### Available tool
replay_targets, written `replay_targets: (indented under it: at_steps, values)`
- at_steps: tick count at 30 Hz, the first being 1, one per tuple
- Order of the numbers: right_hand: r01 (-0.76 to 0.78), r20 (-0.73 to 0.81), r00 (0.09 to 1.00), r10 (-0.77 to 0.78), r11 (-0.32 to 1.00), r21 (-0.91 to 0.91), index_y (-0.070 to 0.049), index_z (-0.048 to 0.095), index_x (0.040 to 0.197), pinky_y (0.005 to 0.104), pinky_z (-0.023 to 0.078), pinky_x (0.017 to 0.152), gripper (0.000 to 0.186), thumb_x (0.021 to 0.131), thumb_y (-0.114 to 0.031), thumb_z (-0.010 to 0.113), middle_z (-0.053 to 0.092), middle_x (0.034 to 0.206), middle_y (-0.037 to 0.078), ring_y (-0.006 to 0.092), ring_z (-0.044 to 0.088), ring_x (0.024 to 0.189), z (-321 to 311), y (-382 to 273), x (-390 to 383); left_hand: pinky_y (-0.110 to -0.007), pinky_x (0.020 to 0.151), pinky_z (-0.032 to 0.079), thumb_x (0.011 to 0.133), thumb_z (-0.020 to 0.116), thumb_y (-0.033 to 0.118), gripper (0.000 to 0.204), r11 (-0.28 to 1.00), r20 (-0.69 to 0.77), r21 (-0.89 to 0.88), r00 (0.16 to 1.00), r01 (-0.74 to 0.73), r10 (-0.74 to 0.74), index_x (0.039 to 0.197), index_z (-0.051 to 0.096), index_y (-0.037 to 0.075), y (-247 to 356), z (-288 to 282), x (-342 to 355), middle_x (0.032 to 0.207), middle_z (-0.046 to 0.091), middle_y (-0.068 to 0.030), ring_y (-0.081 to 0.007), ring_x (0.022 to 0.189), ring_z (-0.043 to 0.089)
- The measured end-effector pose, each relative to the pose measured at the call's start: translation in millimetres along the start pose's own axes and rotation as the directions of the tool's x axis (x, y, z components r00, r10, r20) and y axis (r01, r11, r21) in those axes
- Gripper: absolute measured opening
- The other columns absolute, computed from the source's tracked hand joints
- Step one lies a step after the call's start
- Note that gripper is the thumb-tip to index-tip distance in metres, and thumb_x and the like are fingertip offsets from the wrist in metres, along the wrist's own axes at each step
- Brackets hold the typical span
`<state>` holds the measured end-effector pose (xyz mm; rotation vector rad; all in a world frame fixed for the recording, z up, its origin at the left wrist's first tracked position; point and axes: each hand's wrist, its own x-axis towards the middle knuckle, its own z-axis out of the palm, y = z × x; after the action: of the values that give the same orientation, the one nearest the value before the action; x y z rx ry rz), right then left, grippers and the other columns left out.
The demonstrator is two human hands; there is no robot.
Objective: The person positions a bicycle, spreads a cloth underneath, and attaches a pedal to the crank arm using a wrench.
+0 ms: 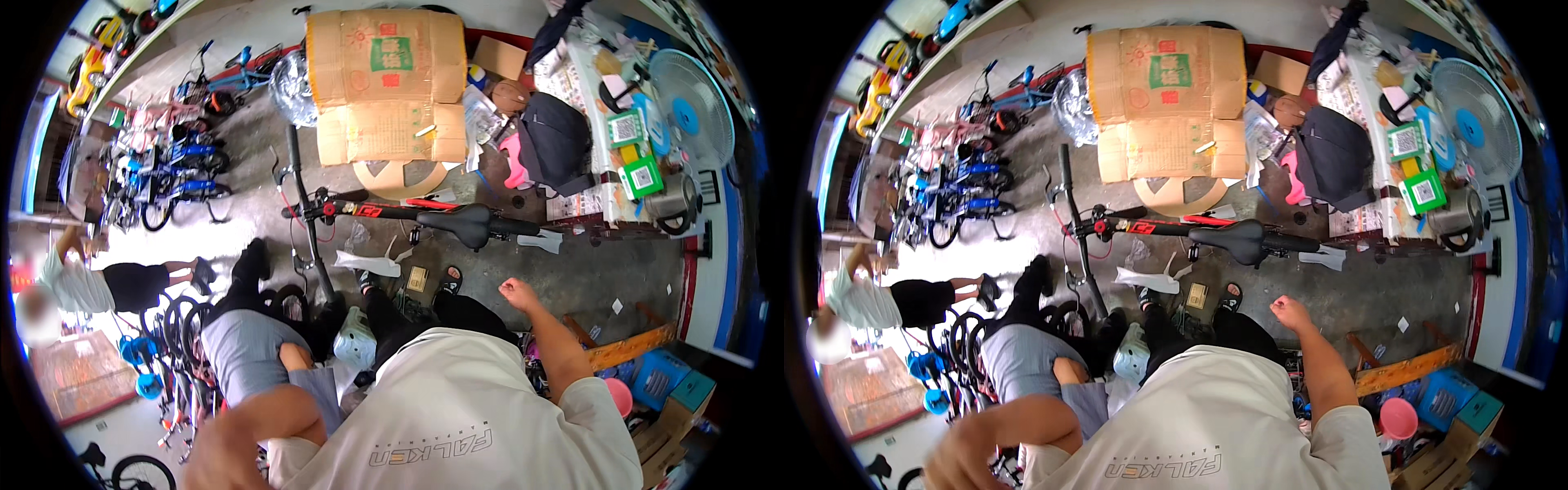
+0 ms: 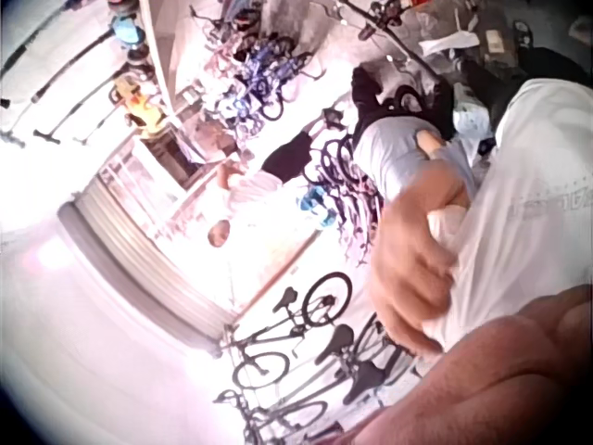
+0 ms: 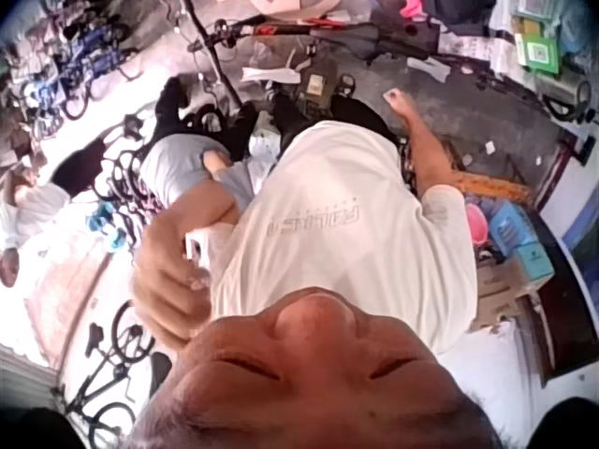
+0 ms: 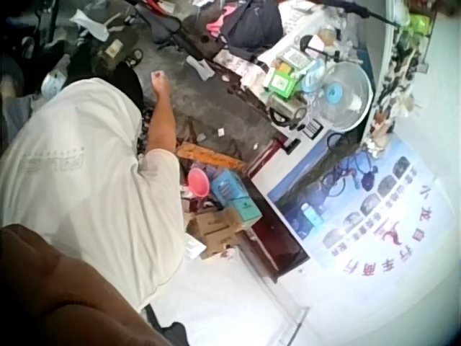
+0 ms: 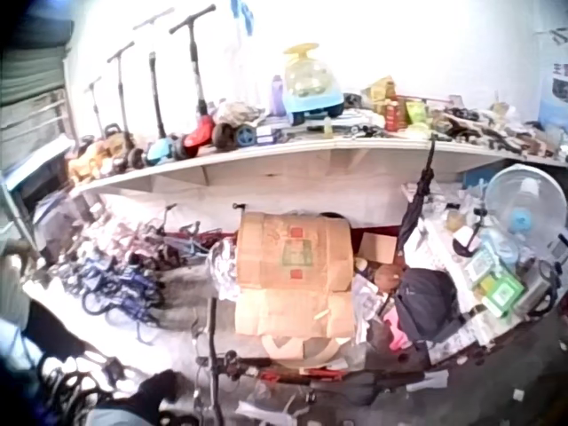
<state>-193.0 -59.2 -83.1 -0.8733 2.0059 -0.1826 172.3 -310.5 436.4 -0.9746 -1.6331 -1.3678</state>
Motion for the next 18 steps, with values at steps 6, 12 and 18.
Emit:
replay_targets:
  at_steps: [6,12,18]
  values:
    - [0.081,-0.012,0.997,-0.081,0.997,0.000,-0.009,0.067,0.105,0.0395,0.053,0.081,0.036,0.089,-0.041,0.064,0.072,0.100,0.012,0.0300,0.069,0.093,0,-24,11,-0.029,0.080,0.050,0.084,0.068,0.010,0.031,-0.126,-0.911,0.176,0.112,0.976,-0.398,0.112,0.065,-0.002,-79,-32,-152,0.097,0.065,-0.0134,-0.0212,0.086,0.063]
    - [0.166,-0.119,0.980,-0.157,0.984,0.068,-0.005,0.067,0.100,0.0361,0.052,0.077,0.028,0.090,-0.032,0.067,0.069,0.084,0.011,0.0248,0.067,0.083,8,-56,46,-0.040,0.084,0.051,0.084,0.071,0.022,0.038,-0.344,-0.892,0.044,-0.118,0.938,-0.436,0.116,0.064,0.002,-111,2,-295,0.109,0.063,-0.0185,-0.0339,0.098,0.064]
    - [0.158,-0.085,0.985,-0.149,0.981,0.108,-0.008,0.061,0.117,0.0400,0.050,0.090,0.040,0.088,-0.035,0.067,0.058,0.127,0.014,0.0317,0.063,0.107,3,-101,81,-0.041,0.081,0.053,0.086,0.068,0.033,0.040,-0.511,-0.681,-0.025,-0.389,0.859,-0.620,0.113,0.067,0.003,-100,72,-409,0.101,0.070,-0.0171,-0.0326,0.090,0.068]
